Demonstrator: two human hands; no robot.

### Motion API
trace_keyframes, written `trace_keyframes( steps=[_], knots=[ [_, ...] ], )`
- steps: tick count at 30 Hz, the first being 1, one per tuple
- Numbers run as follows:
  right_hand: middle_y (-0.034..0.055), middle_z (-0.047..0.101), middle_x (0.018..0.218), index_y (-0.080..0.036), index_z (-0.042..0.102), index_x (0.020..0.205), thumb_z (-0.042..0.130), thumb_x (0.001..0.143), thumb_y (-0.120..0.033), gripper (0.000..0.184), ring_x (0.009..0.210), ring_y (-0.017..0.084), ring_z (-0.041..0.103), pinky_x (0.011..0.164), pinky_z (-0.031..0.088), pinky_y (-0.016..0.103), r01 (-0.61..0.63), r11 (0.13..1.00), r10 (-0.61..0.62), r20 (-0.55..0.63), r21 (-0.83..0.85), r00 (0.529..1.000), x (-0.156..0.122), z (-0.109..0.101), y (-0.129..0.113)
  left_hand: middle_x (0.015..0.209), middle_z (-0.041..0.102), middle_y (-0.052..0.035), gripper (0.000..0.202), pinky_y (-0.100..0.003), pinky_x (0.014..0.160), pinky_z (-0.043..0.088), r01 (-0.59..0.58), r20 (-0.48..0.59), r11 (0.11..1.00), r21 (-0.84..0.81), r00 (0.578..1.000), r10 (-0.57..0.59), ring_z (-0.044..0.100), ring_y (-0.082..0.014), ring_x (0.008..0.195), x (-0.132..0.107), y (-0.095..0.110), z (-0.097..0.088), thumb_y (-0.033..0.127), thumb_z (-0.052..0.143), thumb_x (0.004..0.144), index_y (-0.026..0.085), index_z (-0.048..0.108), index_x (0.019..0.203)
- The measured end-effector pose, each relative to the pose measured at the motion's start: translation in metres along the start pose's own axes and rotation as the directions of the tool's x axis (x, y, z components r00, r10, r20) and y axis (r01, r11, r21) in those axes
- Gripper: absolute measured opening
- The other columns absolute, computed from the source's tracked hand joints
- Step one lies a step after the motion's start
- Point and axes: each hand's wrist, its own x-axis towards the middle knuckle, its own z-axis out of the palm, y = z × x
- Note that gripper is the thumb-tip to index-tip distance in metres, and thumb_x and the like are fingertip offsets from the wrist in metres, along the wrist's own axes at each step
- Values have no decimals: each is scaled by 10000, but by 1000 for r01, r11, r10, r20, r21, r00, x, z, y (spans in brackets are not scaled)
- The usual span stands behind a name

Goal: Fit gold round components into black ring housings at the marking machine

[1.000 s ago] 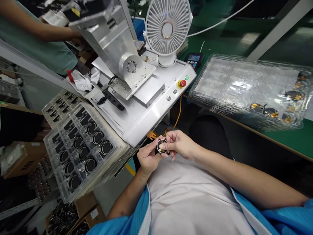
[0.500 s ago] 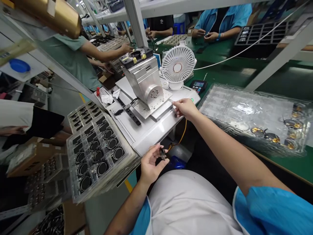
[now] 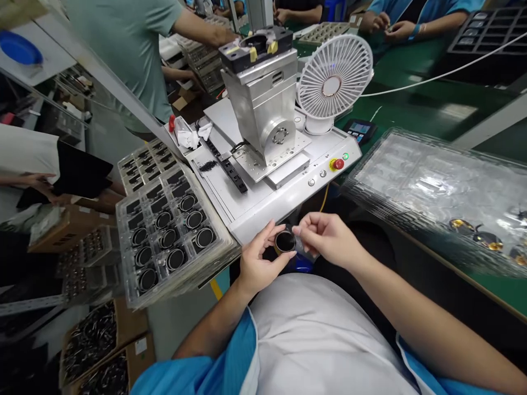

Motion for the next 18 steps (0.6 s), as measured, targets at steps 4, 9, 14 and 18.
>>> trace_keyframes(
  steps=[4, 9, 14, 18],
  knots=[
    [-10, 622, 549, -189, 568, 745, 802, 816, -516, 408, 433, 102, 520, 418, 408, 199, 0, 1000, 0, 11, -27, 1000, -13, 11, 12, 1310, 746, -140, 830, -320, 937, 650, -35, 20, 997, 63, 999, 33, 780, -227, 1066, 3, 5, 1, 122, 850, 776, 245, 503, 1520],
    [-9, 630, 566, -192, 561, 754, 772, 846, -493, 379, 448, 103, 530, 429, 409, 198, 17, 999, -17, 4, -48, 1000, -10, 13, 15, 1291, 753, -145, 795, -313, 910, 663, -44, 5, 995, 94, 999, 44, 785, -232, 1057, 3, 6, 2, 136, 850, 779, 237, 529, 1499],
    [-8, 629, 566, -195, 562, 745, 766, 841, -462, 350, 453, 111, 546, 432, 415, 201, 25, 998, -26, -12, -63, 1000, -10, 15, 15, 1290, 753, -149, 764, -315, 893, 670, -37, -6, 994, 102, 999, 38, 790, -241, 1043, 2, 5, 2, 139, 847, 778, 236, 554, 1477],
    [-5, 632, 571, -198, 566, 744, 750, 844, -444, 323, 445, 114, 543, 430, 412, 209, 36, 996, -39, -28, -87, 999, -11, 16, 16, 1278, 759, -147, 709, -317, 893, 672, -26, -14, 994, 103, 1000, 27, 794, -238, 1026, 2, 6, 2, 149, 832, 796, 219, 576, 1453]
  ],
)
